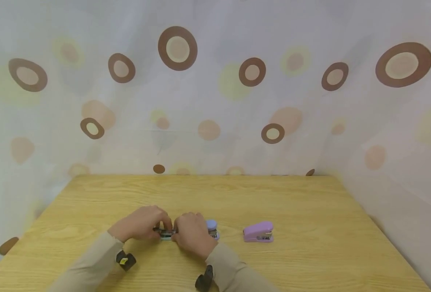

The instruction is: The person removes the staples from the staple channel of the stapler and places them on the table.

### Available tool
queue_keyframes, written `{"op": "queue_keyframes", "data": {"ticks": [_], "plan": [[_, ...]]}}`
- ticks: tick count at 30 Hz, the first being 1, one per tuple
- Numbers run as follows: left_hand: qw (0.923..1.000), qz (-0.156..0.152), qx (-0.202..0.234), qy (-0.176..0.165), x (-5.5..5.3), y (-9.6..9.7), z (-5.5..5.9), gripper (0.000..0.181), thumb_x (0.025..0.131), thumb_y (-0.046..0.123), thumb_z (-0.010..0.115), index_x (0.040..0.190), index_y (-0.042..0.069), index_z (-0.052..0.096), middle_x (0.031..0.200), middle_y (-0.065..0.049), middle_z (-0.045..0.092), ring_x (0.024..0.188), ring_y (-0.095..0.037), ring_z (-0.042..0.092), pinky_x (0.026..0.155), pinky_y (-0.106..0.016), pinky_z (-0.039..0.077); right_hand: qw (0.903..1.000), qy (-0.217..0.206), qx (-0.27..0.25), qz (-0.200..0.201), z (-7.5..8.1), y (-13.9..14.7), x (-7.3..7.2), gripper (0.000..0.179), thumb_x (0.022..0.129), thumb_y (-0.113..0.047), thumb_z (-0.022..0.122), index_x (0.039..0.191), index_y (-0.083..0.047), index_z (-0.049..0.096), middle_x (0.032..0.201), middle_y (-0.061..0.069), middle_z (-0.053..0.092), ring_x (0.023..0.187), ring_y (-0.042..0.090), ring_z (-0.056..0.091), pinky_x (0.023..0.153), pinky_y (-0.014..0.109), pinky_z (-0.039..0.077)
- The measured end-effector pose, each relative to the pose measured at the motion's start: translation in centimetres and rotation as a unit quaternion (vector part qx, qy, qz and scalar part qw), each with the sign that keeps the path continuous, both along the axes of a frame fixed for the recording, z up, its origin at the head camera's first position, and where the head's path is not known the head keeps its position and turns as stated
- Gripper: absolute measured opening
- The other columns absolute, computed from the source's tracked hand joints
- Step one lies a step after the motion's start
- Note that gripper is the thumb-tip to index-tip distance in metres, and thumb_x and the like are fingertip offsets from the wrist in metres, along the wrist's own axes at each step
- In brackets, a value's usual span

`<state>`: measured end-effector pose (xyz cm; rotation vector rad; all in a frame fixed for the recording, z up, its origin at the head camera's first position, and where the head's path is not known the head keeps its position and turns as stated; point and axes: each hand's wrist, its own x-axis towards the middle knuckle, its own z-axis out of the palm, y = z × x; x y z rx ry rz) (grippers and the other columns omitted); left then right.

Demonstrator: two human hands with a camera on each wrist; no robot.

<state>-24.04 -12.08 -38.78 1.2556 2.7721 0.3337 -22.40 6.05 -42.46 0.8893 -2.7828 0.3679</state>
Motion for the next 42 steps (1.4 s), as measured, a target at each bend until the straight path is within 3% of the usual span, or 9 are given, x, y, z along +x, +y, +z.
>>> {"op": "queue_keyframes", "data": {"ticks": [4, 11, 19, 29, 42], "plan": [[0.9996, 0.0, -0.007, -0.027, -0.42, 0.21, 0.26, 0.032, 0.069, -0.002, 0.079, 0.09, 0.021, 0.076, 0.087, 0.01, 0.072, 0.069, -0.004, 0.057, 0.062, -0.021, 0.045, 0.9999, 0.014, 0.0, -0.004, 0.2, 0.16, 0.02, 0.018, 0.078, -0.033, 0.079, 0.07, -0.02, 0.071, 0.063, -0.01, 0.062, 0.052, 0.001, 0.048, 0.051, 0.019, 0.035], [0.9983, 0.004, -0.02, -0.054, -0.23, 0.16, 0.34, 0.017, 0.075, 0.005, 0.08, 0.085, 0.018, 0.076, 0.089, 0.009, 0.072, 0.072, -0.004, 0.062, 0.065, -0.02, 0.049, 0.9997, -0.016, 0.017, -0.01, 0.13, 0.06, 0.19, 0.015, 0.078, -0.036, 0.079, 0.076, -0.021, 0.074, 0.07, -0.011, 0.065, 0.057, 0.001, 0.052, 0.055, 0.019, 0.038], [0.9988, 0.012, -0.026, -0.04, -0.01, -0.26, 0.31, 0.017, 0.074, 0.004, 0.08, 0.081, 0.019, 0.075, 0.085, 0.01, 0.07, 0.069, -0.002, 0.059, 0.062, -0.021, 0.048, 0.9995, -0.021, 0.022, -0.011, 0.28, -0.12, 0.38, 0.015, 0.079, -0.035, 0.079, 0.076, -0.022, 0.073, 0.07, -0.011, 0.064, 0.058, 0.002, 0.052, 0.056, 0.02, 0.036], [0.9992, -0.038, -0.007, -0.014, -0.24, -0.66, -0.05, 0.036, 0.075, -0.003, 0.075, 0.1, 0.023, 0.074, 0.091, 0.008, 0.07, 0.075, -0.003, 0.058, 0.066, -0.023, 0.047, 0.9997, 0.002, 0.023, -0.006, 0.11, 0.14, 0.18, 0.02, 0.08, -0.035, 0.078, 0.07, -0.021, 0.068, 0.064, -0.009, 0.06, 0.055, 0.004, 0.049, 0.053, 0.022, 0.035], [0.9967, -0.013, -0.027, -0.075, -0.58, -0.29, 0.38, 0.034, 0.079, -0.004, 0.072, 0.099, 0.024, 0.071, 0.092, 0.007, 0.069, 0.074, -0.004, 0.057, 0.067, -0.023, 0.047, 0.9994, -0.003, 0.032, -0.009, 0.13, 0.1, 0.13, 0.02, 0.08, -0.036, 0.077, 0.071, -0.021, 0.068, 0.065, -0.009, 0.059, 0.058, 0.005, 0.051, 0.055, 0.023, 0.036]]}}
